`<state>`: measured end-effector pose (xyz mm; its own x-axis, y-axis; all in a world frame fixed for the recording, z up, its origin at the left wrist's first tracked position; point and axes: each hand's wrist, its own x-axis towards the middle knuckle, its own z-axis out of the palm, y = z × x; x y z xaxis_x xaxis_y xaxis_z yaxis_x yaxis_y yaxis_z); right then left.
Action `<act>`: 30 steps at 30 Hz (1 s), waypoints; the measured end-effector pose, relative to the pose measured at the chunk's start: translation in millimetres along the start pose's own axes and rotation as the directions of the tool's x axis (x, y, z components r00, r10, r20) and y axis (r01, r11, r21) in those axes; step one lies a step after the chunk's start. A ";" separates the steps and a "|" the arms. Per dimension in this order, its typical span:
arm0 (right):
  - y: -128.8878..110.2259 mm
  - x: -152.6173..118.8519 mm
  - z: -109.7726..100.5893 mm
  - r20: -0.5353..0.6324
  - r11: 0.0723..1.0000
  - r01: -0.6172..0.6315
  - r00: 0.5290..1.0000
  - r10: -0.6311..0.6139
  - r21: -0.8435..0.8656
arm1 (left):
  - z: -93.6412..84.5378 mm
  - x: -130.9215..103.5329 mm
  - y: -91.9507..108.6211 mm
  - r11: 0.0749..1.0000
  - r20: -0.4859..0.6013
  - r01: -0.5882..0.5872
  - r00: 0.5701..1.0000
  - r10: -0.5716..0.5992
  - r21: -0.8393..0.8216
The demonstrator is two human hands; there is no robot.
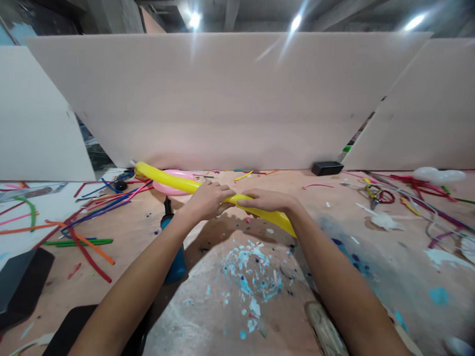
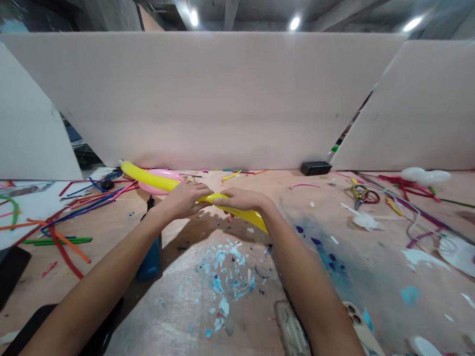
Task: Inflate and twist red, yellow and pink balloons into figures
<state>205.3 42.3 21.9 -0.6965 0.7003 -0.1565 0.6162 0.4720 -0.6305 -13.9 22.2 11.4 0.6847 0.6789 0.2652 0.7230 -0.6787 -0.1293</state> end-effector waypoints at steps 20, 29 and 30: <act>-3.9 30.7 31.2 -0.433 0.732 -0.032 0.824 -0.366 -0.680 | -4.1 -2.0 -5.6 0.852 0.235 0.304 0.947 -0.220 -0.427; -6.6 10.1 18.5 -0.328 0.907 -0.021 0.935 -0.131 -0.421 | 1.9 -5.3 -7.2 0.942 0.090 0.290 0.956 -0.278 -0.169; -6.9 10.7 18.2 -0.393 0.886 -0.049 0.906 -0.154 -0.462 | 2.4 -4.7 -6.7 0.942 0.096 0.292 0.955 -0.280 -0.165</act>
<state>186.9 36.8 10.7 -0.5820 0.7724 0.2543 0.7498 0.6308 -0.1999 -21.7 24.2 8.7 0.4609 0.8651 0.1977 0.8658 -0.4872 0.1136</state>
